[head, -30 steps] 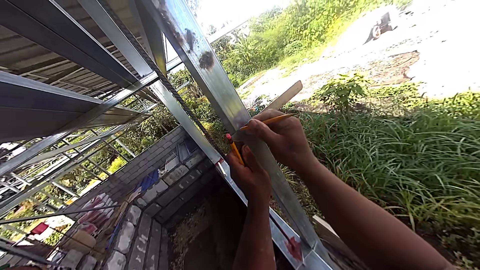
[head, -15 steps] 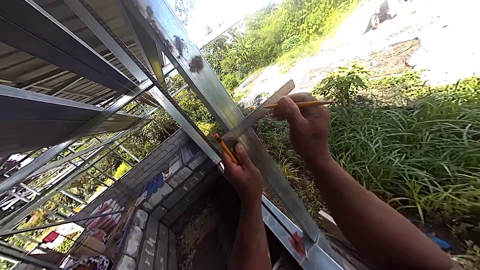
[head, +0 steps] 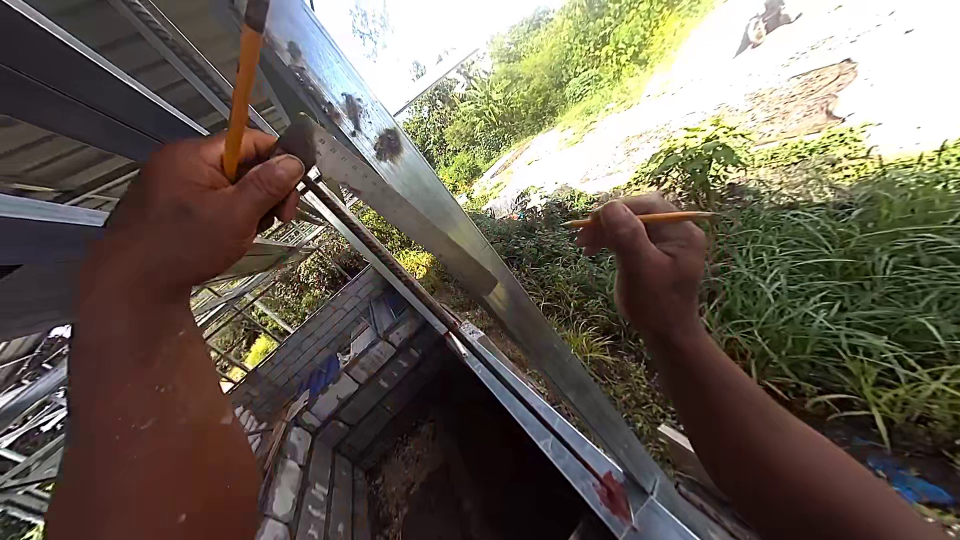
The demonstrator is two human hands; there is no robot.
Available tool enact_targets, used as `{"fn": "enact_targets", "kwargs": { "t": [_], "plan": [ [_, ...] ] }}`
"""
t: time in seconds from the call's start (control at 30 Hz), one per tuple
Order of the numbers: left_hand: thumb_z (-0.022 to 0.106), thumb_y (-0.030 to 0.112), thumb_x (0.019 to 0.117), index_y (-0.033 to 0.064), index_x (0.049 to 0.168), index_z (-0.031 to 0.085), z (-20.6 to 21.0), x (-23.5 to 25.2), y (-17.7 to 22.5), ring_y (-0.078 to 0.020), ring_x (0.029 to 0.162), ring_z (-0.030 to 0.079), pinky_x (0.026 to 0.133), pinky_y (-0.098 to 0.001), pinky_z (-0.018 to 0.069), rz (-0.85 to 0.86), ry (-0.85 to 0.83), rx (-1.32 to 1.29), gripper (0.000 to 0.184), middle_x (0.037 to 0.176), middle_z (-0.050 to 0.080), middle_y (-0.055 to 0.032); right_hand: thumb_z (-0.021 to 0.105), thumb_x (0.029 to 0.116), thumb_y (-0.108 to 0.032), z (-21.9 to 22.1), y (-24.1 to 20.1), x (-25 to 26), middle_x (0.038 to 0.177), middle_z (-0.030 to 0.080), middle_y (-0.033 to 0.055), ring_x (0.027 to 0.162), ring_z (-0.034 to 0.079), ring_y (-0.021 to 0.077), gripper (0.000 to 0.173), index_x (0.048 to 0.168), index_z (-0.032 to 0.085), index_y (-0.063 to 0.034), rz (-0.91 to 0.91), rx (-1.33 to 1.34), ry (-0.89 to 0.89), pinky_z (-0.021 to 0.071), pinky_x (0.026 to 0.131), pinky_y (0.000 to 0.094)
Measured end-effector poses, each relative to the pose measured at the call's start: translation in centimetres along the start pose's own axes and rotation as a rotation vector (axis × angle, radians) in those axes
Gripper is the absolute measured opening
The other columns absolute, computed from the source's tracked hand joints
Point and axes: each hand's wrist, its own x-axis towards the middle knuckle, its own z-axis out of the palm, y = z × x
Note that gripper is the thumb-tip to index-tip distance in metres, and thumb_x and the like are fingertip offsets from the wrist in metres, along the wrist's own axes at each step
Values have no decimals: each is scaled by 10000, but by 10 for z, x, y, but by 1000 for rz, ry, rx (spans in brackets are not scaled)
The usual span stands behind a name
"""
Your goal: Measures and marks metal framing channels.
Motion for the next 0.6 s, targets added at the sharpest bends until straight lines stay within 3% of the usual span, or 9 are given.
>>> {"fn": "enact_targets", "kwargs": {
  "t": [0.17,0.47,0.6],
  "plan": [
    [580,415,1031,232,1113,697,-29,37,-7,23,576,531,505,-154,444,44,-121,65,233,765,610,110,542,1068,-197,19,1,-6,855,709,15,751,695,140,179,1014,660,-74,18,21,-54,618,728,337],
    [564,402,1042,218,974,683,-45,81,-6,-17,534,490,471,-195,393,12,-182,158,230,698,580,74,542,1067,-185,29,1,-14,838,714,16,735,694,134,200,1004,695,-71,19,-16,-137,614,693,313],
    [567,373,1045,210,1055,704,-46,80,-4,0,567,520,502,-169,431,-3,-167,144,213,738,603,81,532,1074,-192,26,3,-12,839,715,18,732,693,141,206,1017,689,-73,25,6,-129,617,701,324]
  ]
}}
